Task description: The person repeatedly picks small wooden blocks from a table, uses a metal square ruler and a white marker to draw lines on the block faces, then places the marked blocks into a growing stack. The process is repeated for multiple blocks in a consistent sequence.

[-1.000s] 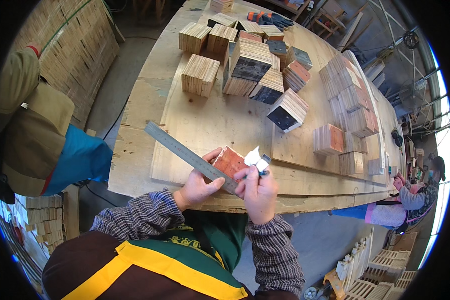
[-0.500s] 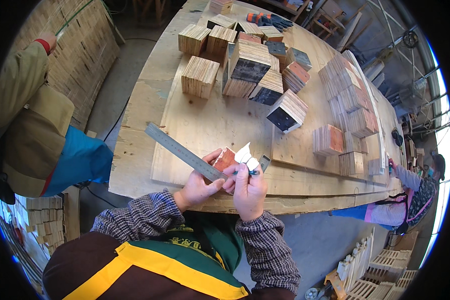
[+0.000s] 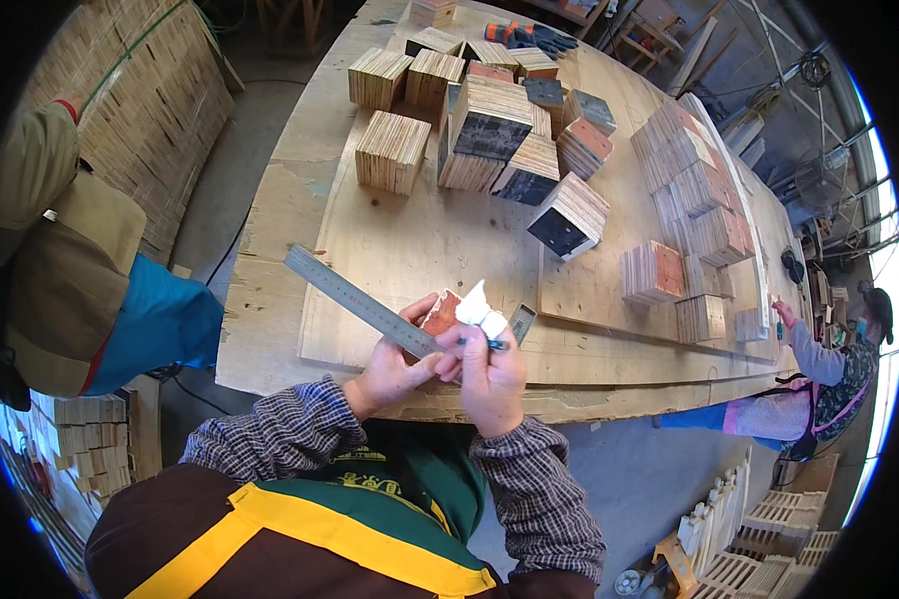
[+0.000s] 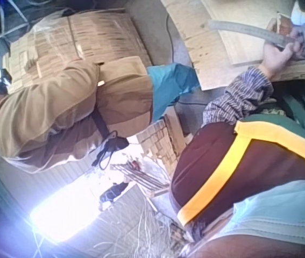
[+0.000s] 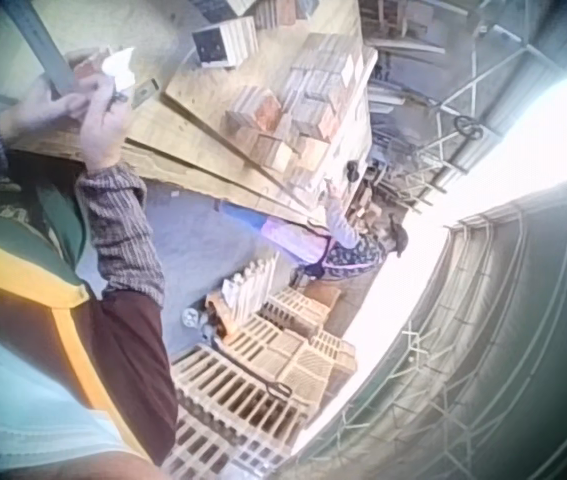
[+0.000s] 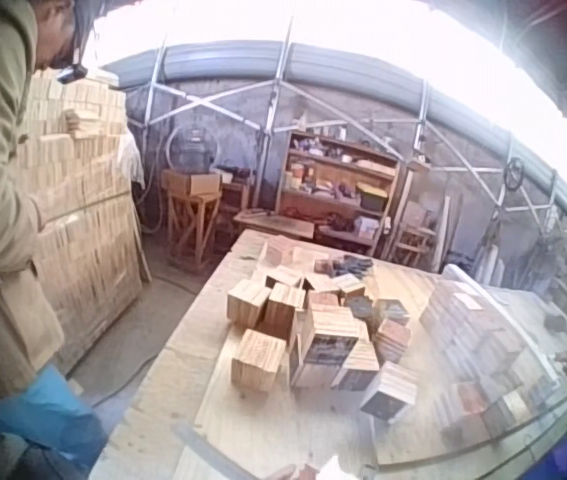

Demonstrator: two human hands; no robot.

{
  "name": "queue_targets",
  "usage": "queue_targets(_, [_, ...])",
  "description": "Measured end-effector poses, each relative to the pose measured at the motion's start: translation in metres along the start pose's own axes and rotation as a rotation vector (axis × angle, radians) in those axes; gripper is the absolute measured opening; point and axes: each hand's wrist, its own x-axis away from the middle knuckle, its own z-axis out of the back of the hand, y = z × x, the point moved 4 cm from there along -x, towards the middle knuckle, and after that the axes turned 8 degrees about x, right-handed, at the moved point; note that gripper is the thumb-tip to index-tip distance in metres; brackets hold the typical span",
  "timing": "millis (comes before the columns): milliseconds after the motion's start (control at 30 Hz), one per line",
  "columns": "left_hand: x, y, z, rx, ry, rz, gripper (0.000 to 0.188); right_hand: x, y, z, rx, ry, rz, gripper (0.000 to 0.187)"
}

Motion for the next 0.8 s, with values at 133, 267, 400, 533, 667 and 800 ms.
queue_targets(133, [0.0,-0.001,0.0,0.025,0.004,0.015,0.081,0.006,-0.003,0.035,0.109,0.005,-0.08,0.019])
queue_targets(267, [0.001,0.002,-0.003,0.03,0.025,0.024,0.079,0.015,-0.009,0.051,0.204,0.027,-0.06,0.018])
queue_targets(400, [0.002,0.006,-0.005,0.049,0.032,-0.001,0.075,0.008,-0.008,0.028,0.192,0.016,0.003,0.016])
queue_targets(533, [0.001,0.005,-0.006,0.114,0.012,0.061,0.076,-0.013,-0.008,-0.002,0.168,-0.074,0.047,0.016])
queue_targets(667, [0.0,0.005,-0.004,0.017,0.021,0.024,0.076,-0.015,-0.009,-0.004,0.133,-0.059,0.036,0.017])
queue_targets(800, [0.001,0.001,-0.001,0.012,0.021,-0.018,0.076,0.006,-0.009,0.035,0.149,0.014,-0.098,0.02])
